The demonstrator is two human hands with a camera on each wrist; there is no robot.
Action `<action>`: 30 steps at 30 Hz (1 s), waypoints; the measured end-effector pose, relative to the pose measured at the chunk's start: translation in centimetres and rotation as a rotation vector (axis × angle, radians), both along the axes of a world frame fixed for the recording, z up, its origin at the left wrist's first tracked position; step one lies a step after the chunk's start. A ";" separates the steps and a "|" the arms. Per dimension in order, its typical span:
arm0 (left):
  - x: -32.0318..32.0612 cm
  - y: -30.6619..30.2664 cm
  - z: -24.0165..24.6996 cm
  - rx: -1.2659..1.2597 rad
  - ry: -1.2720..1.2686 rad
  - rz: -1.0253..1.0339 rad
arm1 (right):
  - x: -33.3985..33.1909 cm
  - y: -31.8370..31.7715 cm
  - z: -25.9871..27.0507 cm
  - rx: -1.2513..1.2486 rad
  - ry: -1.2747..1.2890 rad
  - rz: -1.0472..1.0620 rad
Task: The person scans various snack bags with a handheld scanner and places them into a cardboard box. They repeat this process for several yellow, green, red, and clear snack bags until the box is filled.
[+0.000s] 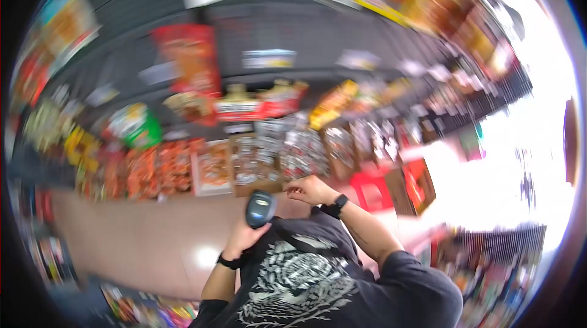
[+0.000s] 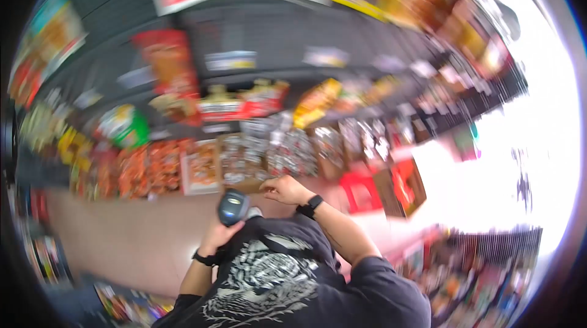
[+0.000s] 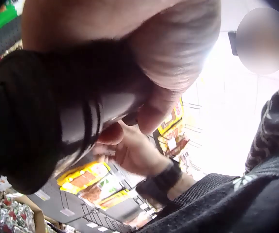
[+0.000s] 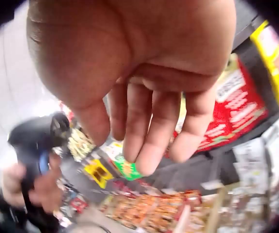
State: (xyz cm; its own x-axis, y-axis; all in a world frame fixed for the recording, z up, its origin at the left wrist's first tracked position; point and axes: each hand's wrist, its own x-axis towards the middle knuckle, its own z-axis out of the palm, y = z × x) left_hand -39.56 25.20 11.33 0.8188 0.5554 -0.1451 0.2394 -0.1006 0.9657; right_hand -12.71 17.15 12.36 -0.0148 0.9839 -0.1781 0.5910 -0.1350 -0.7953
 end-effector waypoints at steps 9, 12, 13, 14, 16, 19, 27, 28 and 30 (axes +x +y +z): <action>13.7 -2.3 2.3 0.000 0.159 -0.398 | 16.2 -33.7 -18.5 -0.083 -0.197 -1.416; 19.7 -5.1 3.4 0.069 0.226 -0.476 | 21.2 -38.2 -14.6 -0.240 -0.349 -1.646; 21.3 -6.0 3.0 0.059 0.236 -0.449 | 23.1 -39.6 -14.8 -0.251 -0.340 -1.664; 23.1 -7.1 2.8 0.047 0.249 -0.419 | 24.9 -41.0 -15.1 -0.258 -0.412 -1.652; 26.4 -10.0 3.7 0.002 0.306 -0.406 | 27.7 -42.4 -13.7 -0.269 -0.501 -1.546; 30.2 -13.4 2.8 0.011 0.293 -0.365 | 31.9 -44.3 -15.6 -0.310 -0.363 -1.283; 36.0 -19.0 2.4 0.030 0.375 -0.411 | 40.2 -49.2 -21.0 -0.364 -0.503 -1.634; 36.3 -19.2 2.5 0.030 0.384 -0.406 | 40.7 -51.0 -19.9 -0.334 -0.466 -1.833; 36.8 -19.5 2.7 -0.012 0.422 -0.335 | 41.3 -55.8 -21.1 -0.312 -0.471 -2.136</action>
State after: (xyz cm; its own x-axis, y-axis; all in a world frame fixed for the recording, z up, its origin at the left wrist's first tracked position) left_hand -2.76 5.67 14.07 0.8198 0.2698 -0.5050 0.5639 -0.2275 0.7939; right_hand 28.54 -38.67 -8.77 0.8109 -0.5833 0.0467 -0.4823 -0.7114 -0.5113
